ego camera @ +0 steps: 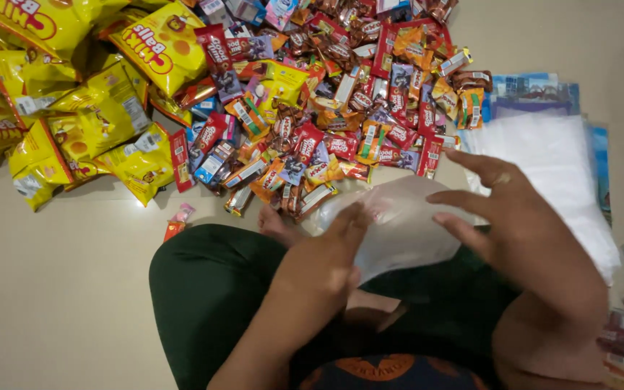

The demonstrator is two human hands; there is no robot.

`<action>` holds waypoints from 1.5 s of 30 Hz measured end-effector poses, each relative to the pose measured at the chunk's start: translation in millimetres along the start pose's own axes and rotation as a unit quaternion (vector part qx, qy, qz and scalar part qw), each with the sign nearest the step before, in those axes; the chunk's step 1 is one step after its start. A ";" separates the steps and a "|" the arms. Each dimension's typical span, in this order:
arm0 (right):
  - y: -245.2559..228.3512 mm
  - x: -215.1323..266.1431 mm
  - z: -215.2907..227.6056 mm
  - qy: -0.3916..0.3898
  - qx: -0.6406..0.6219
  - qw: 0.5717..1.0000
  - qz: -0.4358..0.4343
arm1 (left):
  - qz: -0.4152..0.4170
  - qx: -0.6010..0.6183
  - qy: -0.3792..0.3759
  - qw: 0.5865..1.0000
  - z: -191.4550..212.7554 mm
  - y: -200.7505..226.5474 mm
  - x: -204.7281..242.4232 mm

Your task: Packing small snack packets and larger yellow snack bags into a clear plastic bag while sitting on the floor.

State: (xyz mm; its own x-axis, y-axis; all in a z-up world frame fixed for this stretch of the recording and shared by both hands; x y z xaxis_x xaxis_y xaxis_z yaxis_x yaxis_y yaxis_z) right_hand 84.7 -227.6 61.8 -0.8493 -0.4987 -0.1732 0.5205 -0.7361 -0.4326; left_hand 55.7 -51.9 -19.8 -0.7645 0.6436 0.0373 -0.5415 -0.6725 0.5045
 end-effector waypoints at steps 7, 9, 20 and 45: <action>250.7 7.5 -19.0 0.151 -0.142 0.941 -0.269 | 0.127 0.088 0.066 0.986 21.0 -45.8 -25.4; 344.2 18.8 -62.1 0.201 -0.147 0.918 -0.308 | 0.168 0.109 0.071 0.977 26.0 -50.4 -24.6; 484.5 3.6 -221.0 0.070 -0.073 0.864 -0.492 | -0.008 0.206 0.019 0.978 20.4 -6.4 -26.5; 537.4 40.5 -208.3 0.247 -0.007 0.889 -0.386 | -0.044 0.151 0.027 0.987 12.6 -15.2 -5.0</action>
State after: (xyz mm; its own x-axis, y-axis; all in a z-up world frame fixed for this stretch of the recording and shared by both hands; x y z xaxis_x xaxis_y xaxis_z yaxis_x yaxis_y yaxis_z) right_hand 311.7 -548.1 -362.0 -0.8894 0.4174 -0.1864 -0.2325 -0.7640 -0.6018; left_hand 72.2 -40.3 -16.8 -0.7412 0.6686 -0.0600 -0.4833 -0.4696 0.7389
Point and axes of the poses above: each hand's wrist, its own x-axis away from the middle knuckle, its own z-axis out of the back of the hand, y = z × x, the point moved 9 cm from there along -x, towards the middle knuckle, and after that the axes turned 12 degrees about -x, right-handed, at the moved point
